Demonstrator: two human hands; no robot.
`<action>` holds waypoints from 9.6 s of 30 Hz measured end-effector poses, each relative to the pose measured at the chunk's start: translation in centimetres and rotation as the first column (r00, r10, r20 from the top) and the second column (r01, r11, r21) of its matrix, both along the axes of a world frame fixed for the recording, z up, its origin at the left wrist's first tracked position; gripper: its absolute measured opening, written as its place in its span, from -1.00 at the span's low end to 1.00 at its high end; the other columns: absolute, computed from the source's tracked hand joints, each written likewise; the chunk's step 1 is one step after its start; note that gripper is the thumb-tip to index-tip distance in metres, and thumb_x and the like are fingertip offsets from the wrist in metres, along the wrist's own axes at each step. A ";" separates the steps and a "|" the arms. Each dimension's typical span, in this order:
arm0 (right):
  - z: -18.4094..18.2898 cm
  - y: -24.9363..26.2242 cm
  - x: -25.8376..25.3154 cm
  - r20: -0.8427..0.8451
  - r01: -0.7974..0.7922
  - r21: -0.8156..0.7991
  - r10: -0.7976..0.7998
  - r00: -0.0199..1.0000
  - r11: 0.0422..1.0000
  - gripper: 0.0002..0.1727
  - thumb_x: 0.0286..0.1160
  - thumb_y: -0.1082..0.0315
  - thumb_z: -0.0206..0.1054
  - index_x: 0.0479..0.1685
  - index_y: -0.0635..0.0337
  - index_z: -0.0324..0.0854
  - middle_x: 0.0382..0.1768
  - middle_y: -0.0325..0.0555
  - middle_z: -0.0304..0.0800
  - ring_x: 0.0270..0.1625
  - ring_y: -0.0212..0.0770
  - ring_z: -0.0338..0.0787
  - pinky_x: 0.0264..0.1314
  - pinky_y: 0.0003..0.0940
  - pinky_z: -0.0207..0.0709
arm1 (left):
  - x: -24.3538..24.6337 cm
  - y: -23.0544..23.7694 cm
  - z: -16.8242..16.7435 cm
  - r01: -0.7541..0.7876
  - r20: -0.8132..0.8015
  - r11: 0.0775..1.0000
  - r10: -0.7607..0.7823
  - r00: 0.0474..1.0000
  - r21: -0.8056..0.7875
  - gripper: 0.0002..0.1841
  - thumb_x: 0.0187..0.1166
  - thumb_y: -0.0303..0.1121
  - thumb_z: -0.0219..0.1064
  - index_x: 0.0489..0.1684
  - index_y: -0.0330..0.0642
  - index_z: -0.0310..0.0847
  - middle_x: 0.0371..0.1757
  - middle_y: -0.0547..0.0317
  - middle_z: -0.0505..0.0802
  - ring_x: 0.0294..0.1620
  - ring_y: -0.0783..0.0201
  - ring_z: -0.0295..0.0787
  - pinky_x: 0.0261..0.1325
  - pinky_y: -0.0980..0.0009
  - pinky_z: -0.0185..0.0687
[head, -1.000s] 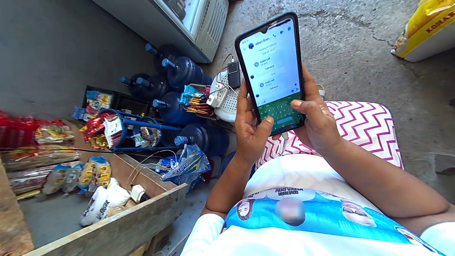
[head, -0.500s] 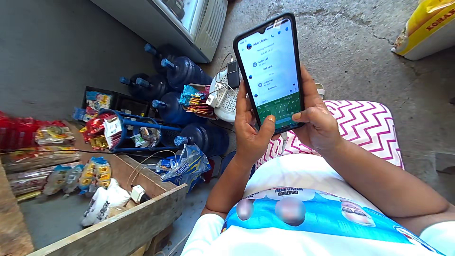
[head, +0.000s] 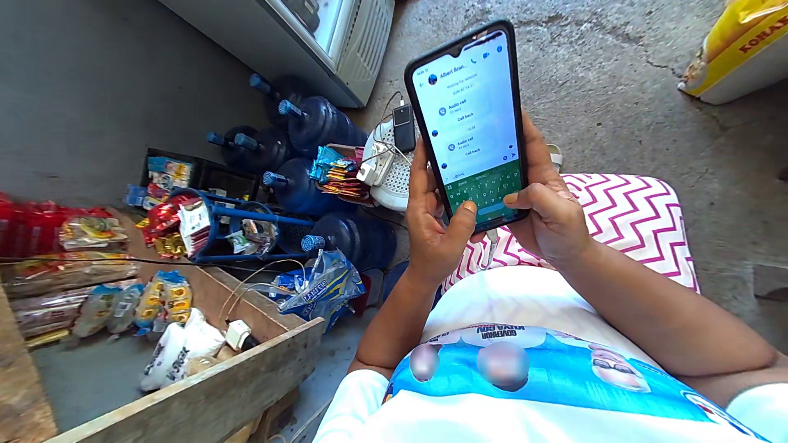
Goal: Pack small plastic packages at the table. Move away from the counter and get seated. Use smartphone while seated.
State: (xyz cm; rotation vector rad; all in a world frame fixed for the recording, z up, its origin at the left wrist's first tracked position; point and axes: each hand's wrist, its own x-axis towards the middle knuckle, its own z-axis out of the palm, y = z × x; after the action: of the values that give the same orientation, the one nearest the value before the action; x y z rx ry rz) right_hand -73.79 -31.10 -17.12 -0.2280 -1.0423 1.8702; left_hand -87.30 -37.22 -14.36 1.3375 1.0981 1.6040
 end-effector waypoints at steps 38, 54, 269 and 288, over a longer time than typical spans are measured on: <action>0.6 -0.4 -0.1 0.043 0.026 0.027 -0.027 0.999 0.999 -0.01 0.30 0.71 -0.02 0.88 -0.03 -0.21 0.42 -0.26 0.59 0.24 -0.33 0.81 -0.18 -0.43 0.86 | 0.3 -0.1 0.2 -0.065 -0.016 0.998 0.066 0.998 0.025 -0.19 0.44 -0.63 0.08 0.80 -0.26 -0.20 0.35 0.19 0.63 0.16 0.48 0.75 0.09 0.50 0.77; 0.3 -0.3 0.1 0.051 0.014 0.069 -0.017 0.999 0.998 0.02 0.25 0.66 0.02 0.89 -0.02 -0.25 0.46 -0.26 0.53 0.30 -0.35 0.76 -0.02 -0.43 0.84 | 0.1 -0.2 0.0 -0.042 -0.008 0.999 0.042 0.999 0.023 -0.10 0.33 -0.70 0.06 0.84 -0.24 -0.25 0.38 0.14 0.64 0.15 0.45 0.76 0.00 0.49 0.79; 0.1 0.0 0.6 0.008 0.020 0.140 -0.021 1.000 0.990 0.00 0.25 0.65 0.05 0.87 0.11 -0.26 0.50 -0.30 0.50 0.40 -0.39 0.68 0.31 -0.41 0.73 | 0.4 -0.2 -0.1 -0.037 -0.137 0.998 0.044 0.990 0.051 -0.06 0.39 -0.64 0.14 0.84 -0.34 -0.42 0.40 0.11 0.60 0.22 0.47 0.72 0.21 0.47 0.74; 0.0 0.0 0.5 -0.003 0.026 0.071 -0.026 1.000 0.997 -0.22 0.66 0.52 0.04 0.87 -0.02 -0.16 0.42 -0.29 0.60 0.23 -0.33 0.82 -0.09 -0.41 0.87 | 0.0 -0.2 -0.4 0.093 0.015 0.995 -0.093 0.996 0.039 -0.07 0.37 -0.67 -0.03 0.87 -0.04 -0.40 0.44 0.21 0.57 0.19 0.44 0.74 -0.01 0.47 0.80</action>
State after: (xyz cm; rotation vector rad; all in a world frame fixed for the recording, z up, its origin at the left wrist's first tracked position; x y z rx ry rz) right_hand -73.25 -31.14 -17.11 -0.1972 -1.0968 1.8062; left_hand -87.35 -37.42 -14.80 1.3781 0.9852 1.5725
